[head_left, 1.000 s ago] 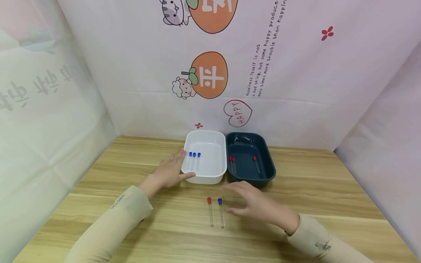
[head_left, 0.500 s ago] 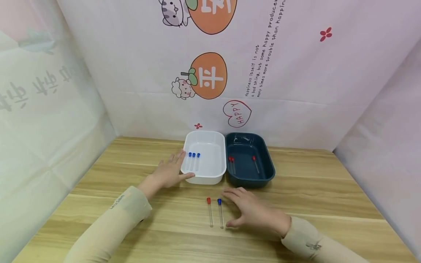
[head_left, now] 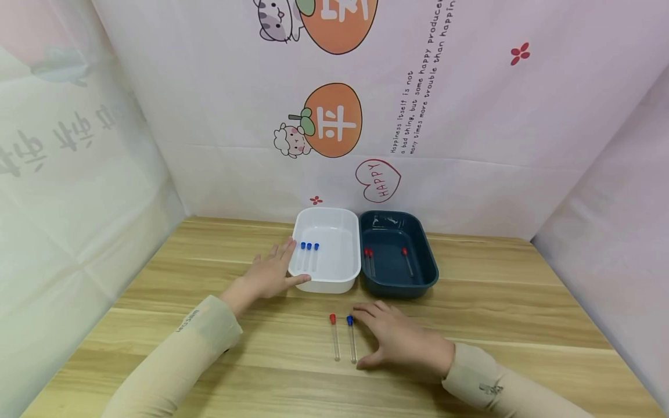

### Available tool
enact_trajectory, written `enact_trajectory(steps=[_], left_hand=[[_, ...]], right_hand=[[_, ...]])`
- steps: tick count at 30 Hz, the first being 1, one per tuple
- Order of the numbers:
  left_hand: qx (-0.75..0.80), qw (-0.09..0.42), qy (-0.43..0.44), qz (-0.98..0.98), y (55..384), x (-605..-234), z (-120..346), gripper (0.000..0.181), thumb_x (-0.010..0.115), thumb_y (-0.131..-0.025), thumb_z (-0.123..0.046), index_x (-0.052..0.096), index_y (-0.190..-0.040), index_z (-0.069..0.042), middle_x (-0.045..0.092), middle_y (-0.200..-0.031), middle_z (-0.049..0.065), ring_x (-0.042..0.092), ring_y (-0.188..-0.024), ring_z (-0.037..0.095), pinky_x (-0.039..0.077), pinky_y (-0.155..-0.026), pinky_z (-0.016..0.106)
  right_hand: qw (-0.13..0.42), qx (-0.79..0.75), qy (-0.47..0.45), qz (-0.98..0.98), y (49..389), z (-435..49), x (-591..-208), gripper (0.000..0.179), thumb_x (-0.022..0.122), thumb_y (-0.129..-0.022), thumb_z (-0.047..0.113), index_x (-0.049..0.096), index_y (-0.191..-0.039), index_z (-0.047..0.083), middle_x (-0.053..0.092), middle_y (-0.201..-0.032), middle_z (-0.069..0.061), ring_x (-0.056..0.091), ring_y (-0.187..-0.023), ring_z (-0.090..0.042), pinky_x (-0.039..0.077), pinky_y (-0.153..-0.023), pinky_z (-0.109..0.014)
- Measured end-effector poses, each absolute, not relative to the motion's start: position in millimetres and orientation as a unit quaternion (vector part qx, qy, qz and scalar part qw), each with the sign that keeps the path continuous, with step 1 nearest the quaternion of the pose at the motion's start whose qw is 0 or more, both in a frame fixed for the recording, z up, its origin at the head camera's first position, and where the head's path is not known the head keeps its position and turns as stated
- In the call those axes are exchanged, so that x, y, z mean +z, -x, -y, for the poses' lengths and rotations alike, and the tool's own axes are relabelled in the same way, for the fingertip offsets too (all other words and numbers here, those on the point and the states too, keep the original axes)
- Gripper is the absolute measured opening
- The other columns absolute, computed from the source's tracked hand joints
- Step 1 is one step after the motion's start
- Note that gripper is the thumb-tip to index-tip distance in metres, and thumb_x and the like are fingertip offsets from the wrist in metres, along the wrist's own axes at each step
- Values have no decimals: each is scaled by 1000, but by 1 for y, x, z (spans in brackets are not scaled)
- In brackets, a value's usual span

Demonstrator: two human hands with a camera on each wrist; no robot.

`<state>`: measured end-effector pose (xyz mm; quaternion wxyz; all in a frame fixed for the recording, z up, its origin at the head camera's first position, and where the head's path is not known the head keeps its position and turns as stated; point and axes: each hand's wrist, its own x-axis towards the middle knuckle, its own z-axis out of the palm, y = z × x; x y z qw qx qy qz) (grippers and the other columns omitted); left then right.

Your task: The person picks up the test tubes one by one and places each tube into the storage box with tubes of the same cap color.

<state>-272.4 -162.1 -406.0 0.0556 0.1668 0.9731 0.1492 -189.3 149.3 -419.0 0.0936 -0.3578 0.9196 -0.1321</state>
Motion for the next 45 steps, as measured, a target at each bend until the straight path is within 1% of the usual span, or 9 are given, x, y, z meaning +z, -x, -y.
enact_trajectory(steps=[5, 14, 20, 31, 34, 38, 41, 45], left_hand=[[153, 55, -165, -973, 271, -405, 162, 103, 53, -97, -68, 9, -164, -3, 7, -171, 12, 12, -153, 44, 13, -114, 74], [146, 55, -167, -974, 270, -404, 162, 105, 50, -96, -72, 8, -164, -3, 6, -171, 12, 12, -154, 43, 13, -114, 74], [142, 52, -168, -974, 271, -405, 162, 105, 50, -96, -72, 9, -164, -3, 8, -171, 13, 13, -153, 44, 14, -114, 74], [149, 53, -168, -973, 271, -404, 162, 105, 50, -96, -72, 10, -164, -3, 10, -171, 14, 14, -153, 45, 14, -114, 74], [148, 53, -168, -973, 271, -403, 162, 105, 50, -96, -72, 10, -164, -3, 10, -171, 14, 14, -153, 44, 14, -114, 74], [147, 55, -168, -973, 271, -403, 162, 104, 51, -97, -71, 9, -164, -2, 9, -171, 14, 13, -153, 44, 14, -115, 74], [147, 56, -168, -973, 271, -404, 162, 104, 51, -97, -70, 9, -164, -3, 8, -171, 13, 13, -153, 43, 13, -115, 73], [147, 56, -168, -973, 270, -403, 162, 105, 51, -97, -70, 9, -164, -3, 8, -171, 13, 13, -153, 43, 14, -115, 73]], right_hand=[[104, -129, 353, -921, 188, -146, -417, 94, 84, -78, 58, 52, -147, 3, 48, -152, -12, 42, -140, -35, 35, -113, -58], [123, -122, 342, -924, 188, -138, -418, 96, 82, -78, 62, 51, -149, 5, 48, -152, -10, 41, -141, -34, 35, -113, -58], [122, -119, 337, -926, 188, -135, -419, 95, 83, -77, 61, 52, -148, 5, 50, -151, -10, 42, -140, -35, 36, -113, -58], [122, -138, 332, -925, 189, -138, -410, 98, 86, -76, 58, 49, -149, 5, 50, -149, -11, 45, -133, -29, 38, -112, -55], [109, -138, 341, -924, 190, -140, -405, 97, 86, -77, 58, 49, -149, 4, 51, -148, -11, 47, -131, -28, 41, -110, -54], [77, -128, 356, -923, 191, -143, -397, 96, 85, -77, 57, 50, -147, 2, 53, -146, -13, 48, -129, -29, 44, -106, -52], [54, -128, 365, -921, 190, -145, -390, 95, 86, -77, 57, 51, -146, 1, 53, -146, -14, 49, -131, -32, 45, -105, -54], [37, -133, 368, -919, 190, -146, -380, 94, 87, -77, 54, 51, -145, -1, 53, -146, -15, 50, -132, -35, 45, -104, -57]])
